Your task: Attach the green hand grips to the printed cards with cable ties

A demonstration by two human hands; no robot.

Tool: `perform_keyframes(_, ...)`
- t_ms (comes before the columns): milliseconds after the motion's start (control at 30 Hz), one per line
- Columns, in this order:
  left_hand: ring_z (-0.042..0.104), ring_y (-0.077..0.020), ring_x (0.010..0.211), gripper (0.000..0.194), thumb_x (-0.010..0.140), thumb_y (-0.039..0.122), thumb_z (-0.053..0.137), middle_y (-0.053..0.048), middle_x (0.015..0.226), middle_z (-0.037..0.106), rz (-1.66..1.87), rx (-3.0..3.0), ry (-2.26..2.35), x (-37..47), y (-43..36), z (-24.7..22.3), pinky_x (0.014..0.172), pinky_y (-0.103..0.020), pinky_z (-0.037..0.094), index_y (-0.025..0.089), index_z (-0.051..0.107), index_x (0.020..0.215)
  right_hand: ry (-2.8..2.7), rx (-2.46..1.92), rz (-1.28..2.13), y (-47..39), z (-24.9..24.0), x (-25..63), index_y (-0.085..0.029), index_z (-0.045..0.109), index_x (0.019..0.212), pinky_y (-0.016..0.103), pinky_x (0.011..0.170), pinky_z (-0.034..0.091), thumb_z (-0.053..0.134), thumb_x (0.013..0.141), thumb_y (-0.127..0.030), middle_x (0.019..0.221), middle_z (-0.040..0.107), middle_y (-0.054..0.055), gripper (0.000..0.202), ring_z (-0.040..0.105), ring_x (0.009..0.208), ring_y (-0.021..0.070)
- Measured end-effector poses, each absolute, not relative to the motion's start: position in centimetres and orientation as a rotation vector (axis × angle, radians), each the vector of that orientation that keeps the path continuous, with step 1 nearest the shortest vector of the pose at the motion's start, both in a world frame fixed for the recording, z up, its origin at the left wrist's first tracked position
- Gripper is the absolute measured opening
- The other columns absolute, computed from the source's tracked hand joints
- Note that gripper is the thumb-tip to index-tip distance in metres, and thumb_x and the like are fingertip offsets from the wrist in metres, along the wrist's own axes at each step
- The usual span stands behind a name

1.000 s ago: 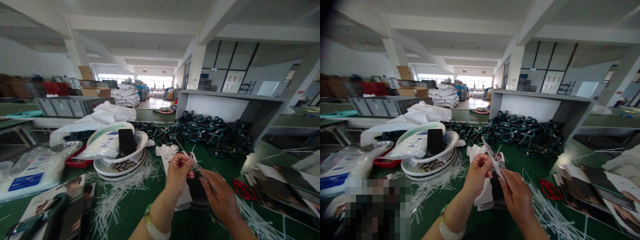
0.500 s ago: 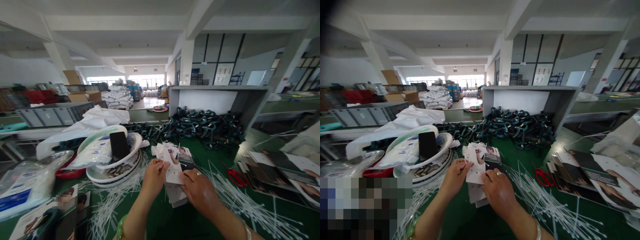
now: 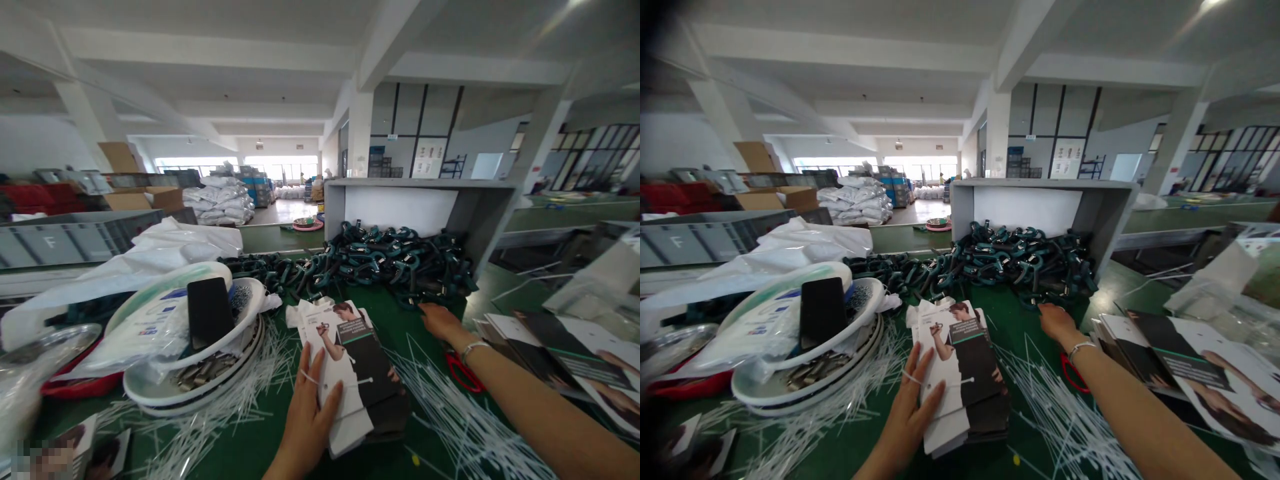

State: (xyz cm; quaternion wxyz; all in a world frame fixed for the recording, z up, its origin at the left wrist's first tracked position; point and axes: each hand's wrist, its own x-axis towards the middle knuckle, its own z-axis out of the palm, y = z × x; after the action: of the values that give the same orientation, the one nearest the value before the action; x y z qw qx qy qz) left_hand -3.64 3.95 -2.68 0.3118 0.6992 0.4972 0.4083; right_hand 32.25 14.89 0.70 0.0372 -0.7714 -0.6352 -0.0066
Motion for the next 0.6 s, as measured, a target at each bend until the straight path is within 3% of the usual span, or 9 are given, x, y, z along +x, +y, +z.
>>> perform_keyframes(167, 0.004, -0.0243, 0.139, 0.058, 0.086, 0.042, 0.045, -0.002, 0.153, 0.003, 0.954, 1.868, 1.213, -3.3, 5.7, -2.5, 0.113, -0.043, 0.011, 0.025, 0.031, 0.139, -2.004, -2.361, -0.014, 19.4, -1.5, 30.8, -0.016, 0.054, 0.114, 0.042, 0.085, 0.047, 0.052, 0.088, -0.033, 0.116, 0.056, 0.008, 0.031, 0.056, 0.099, 0.0197)
perform_keyframes(333, -0.003, -0.0235, 0.139, 0.062, 0.086, 0.04, 0.045, -0.002, 0.153, -0.004, 0.919, 1.854, 1.142, -3.6, 6.5, -2.5, 0.113, -0.042, 0.008, 0.023, 0.024, 0.142, -2.003, -2.232, -0.16, 19.4, -1.5, 28.4, -0.012, 0.06, 0.105, 0.037, 0.081, 0.046, 0.06, 0.08, -0.024, 0.098, 0.065, 0.012, 0.028, 0.058, 0.094, 0.023)
perform_keyframes(500, -0.003, -0.0242, 0.139, 0.065, 0.085, 0.041, 0.048, -0.004, 0.153, -0.001, 0.854, 1.911, 1.096, -4.2, 6.8, -1.8, 0.113, -0.043, 0.004, 0.022, 0.024, 0.142, -1.868, -1.972, -0.416, 17.3, 4.7, 28.6, -0.013, 0.059, 0.111, 0.04, 0.086, 0.041, 0.039, 0.089, -0.029, 0.107, 0.064, 0.015, 0.033, 0.054, 0.105, 0.0279)
perform_keyframes(600, -0.002, -0.0251, 0.139, 0.065, 0.084, 0.042, 0.05, -0.006, 0.153, 0.002, 0.851, 1.935, 1.052, -4.5, 7.0, -1.6, 0.113, -0.045, 0.004, 0.023, 0.027, 0.141, -1.805, -1.764, -0.408, 16.2, 10.2, 28.4, -0.018, 0.058, 0.108, 0.034, 0.08, 0.045, 0.033, 0.091, -0.034, 0.101, 0.065, 0.01, 0.034, 0.059, 0.094, 0.0223)
